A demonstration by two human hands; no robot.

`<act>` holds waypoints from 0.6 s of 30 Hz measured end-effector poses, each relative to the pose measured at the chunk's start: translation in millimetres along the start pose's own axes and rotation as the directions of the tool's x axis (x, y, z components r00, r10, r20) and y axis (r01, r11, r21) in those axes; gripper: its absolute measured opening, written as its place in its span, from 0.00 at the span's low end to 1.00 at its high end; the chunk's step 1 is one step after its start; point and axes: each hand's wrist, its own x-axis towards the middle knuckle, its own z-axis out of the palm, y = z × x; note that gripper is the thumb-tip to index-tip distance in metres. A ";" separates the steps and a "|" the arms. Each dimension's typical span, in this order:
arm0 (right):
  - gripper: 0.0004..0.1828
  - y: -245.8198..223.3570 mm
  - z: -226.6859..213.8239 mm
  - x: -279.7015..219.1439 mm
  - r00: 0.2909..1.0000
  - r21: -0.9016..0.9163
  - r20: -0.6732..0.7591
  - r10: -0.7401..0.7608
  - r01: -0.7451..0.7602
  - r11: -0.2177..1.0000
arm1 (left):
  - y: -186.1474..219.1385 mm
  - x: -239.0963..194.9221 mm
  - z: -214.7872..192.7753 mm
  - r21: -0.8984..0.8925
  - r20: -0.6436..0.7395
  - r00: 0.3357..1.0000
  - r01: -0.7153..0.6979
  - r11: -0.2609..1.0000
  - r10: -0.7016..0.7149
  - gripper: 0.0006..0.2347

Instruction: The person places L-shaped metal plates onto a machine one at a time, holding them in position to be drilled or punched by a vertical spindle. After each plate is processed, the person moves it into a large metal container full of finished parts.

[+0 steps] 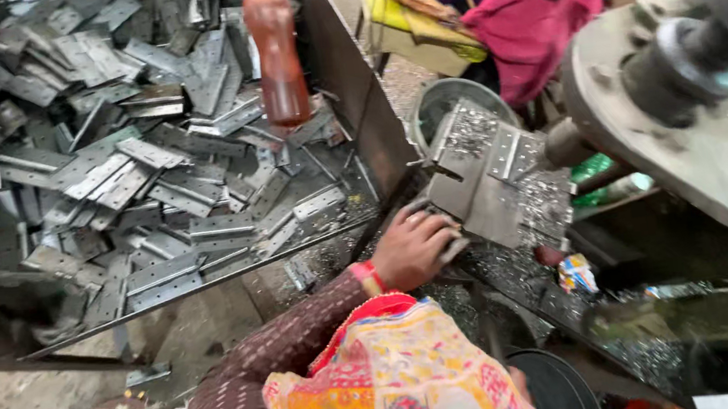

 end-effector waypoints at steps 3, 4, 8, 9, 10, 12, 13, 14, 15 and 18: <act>0.30 -3.0 -30.6 -10.3 0.987 0.008 -0.157 0.039 -0.038 0.999 | -52.6 -37.4 -34.7 0.185 0.069 0.995 0.056 0.981 -0.069 0.10; 0.30 -6.8 -35.3 -12.6 0.980 -0.019 -0.187 0.072 -0.077 0.997 | -78.0 -46.7 -38.4 0.239 0.122 0.963 0.207 0.949 -0.241 0.12; 0.27 -11.1 -32.2 -10.5 0.964 -0.039 -0.259 0.055 -0.067 0.997 | -190.0 -86.2 -55.7 0.745 0.111 0.821 0.304 0.594 -0.560 0.08; 0.27 -10.0 -29.6 -6.5 0.964 -0.033 -0.261 0.038 -0.049 0.998 | -214.0 -92.2 -61.0 0.765 0.039 0.798 0.363 0.532 -0.601 0.13; 0.27 -7.2 -29.4 -5.6 0.964 -0.032 -0.263 0.026 -0.035 0.999 | -233.8 -99.4 -62.8 0.775 -0.030 0.770 0.420 0.472 -0.638 0.19; 0.26 -7.4 -31.0 -8.0 0.959 -0.039 -0.283 0.003 -0.015 0.999 | -264.4 -113.6 -63.7 0.698 0.008 0.636 0.549 0.460 -0.771 0.24; 0.26 -11.4 -32.0 -12.3 0.954 -0.048 -0.300 -0.007 -0.008 0.999 | -273.5 -119.3 -62.0 0.657 0.036 0.562 0.610 0.444 -0.826 0.28; 0.26 -16.5 -34.7 -17.1 0.948 -0.058 -0.317 -0.016 -0.002 0.998 | -278.8 -125.6 -61.6 0.579 -0.008 0.577 0.668 0.467 -0.817 0.28; 0.26 -22.3 -39.0 -21.3 0.952 -0.077 -0.306 0.006 -0.031 0.997 | -282.3 -131.3 -64.6 0.495 -0.053 0.586 0.719 0.488 -0.809 0.28; 0.25 -44.9 -52.6 -28.9 0.956 -0.101 -0.294 0.025 -0.057 0.993 | -280.1 -135.0 -59.7 0.428 -0.093 0.645 0.713 0.555 -0.758 0.24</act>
